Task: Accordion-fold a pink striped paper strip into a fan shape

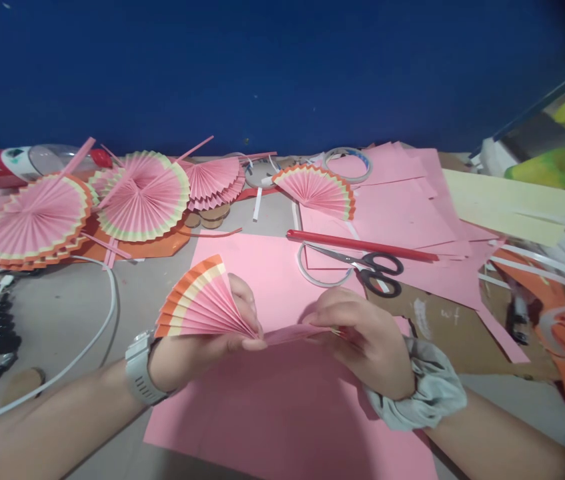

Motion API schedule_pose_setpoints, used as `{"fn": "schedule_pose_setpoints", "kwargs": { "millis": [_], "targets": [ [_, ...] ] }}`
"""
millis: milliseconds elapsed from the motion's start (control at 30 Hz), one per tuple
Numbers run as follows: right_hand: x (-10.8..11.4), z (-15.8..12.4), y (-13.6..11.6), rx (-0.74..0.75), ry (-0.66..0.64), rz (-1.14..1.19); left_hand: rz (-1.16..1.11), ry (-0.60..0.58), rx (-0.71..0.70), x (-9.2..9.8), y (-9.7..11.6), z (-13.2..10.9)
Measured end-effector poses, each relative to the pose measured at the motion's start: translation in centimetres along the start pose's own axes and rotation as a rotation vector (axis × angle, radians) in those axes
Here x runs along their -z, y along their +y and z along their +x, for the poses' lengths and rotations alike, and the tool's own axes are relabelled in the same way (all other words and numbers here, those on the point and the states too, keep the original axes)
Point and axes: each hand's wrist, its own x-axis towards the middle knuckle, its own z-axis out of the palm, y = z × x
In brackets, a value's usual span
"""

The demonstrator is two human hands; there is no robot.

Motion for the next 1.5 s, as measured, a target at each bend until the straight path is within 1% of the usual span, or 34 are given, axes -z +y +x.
{"fn": "schedule_pose_setpoints", "kwargs": {
  "millis": [67, 200, 300, 367, 400, 433, 467, 600, 667, 733, 833, 900, 1000, 1100, 1267, 1333, 1500],
  "targets": [
    [0.0, 0.0, 0.0, -0.002, -0.003, -0.008, 0.012, -0.029, -0.001, 0.0, 0.0, 0.1],
    [0.0, 0.0, 0.1, -0.002, -0.005, -0.002, -0.043, -0.168, -0.019, 0.0, 0.1, 0.4],
    [0.1, 0.0, 0.1, 0.017, -0.033, 0.014, -0.112, -0.278, 0.041, 0.0, 0.4, 0.7],
    [0.1, 0.0, 0.1, 0.041, -0.064, 0.012, -0.121, -0.366, 0.100, 0.0, 0.5, 0.8],
    [0.2, 0.0, 0.0, 0.048, -0.075, 0.010, -0.128, -0.390, 0.122, 0.0, 0.6, 0.8],
    [0.2, 0.0, 0.0, 0.045, -0.074, 0.009, -0.140, -0.394, 0.134, 0.0, 0.6, 0.8],
    [0.2, 0.1, -0.1, 0.031, -0.060, 0.014, -0.161, -0.370, 0.135, 0.0, 0.5, 0.8],
    [0.1, 0.3, -0.4, -0.065, 0.076, 0.066, -0.268, -0.186, 0.116, -0.1, -0.1, 0.8],
    [0.1, 0.5, -0.5, -0.051, 0.066, 0.047, -0.286, -0.155, 0.106, -0.1, -0.3, 0.9],
    [0.1, 0.7, -0.5, -0.004, 0.019, -0.063, -0.277, -0.166, 0.109, -0.1, -0.2, 0.9],
    [-0.3, 0.8, -0.7, 0.049, -0.046, -0.273, -0.200, -0.175, 0.185, -0.1, 0.1, 1.0],
    [-0.7, 0.8, -0.9, 0.059, -0.094, -0.322, -0.125, -0.178, 0.248, -0.1, 0.2, 0.9],
    [-1.2, 0.8, -1.4, 0.039, -0.147, -0.305, -0.015, -0.227, 0.322, -0.1, 0.1, 0.8],
    [-1.4, 1.0, -1.7, 0.030, -0.138, -0.264, 0.051, -0.268, 0.358, -0.1, 0.0, 0.8],
    [-1.6, 0.9, -1.8, 0.047, -0.105, -0.208, 0.018, -0.279, 0.286, 0.1, -0.1, 0.8],
    [-1.7, 0.7, -1.9, 0.042, -0.094, -0.209, 0.009, -0.273, 0.270, 0.2, -0.3, 0.7],
    [-1.9, 0.6, -2.1, 0.004, -0.058, -0.261, 0.028, -0.275, 0.295, 0.2, -0.6, 0.5]
  ]
}}
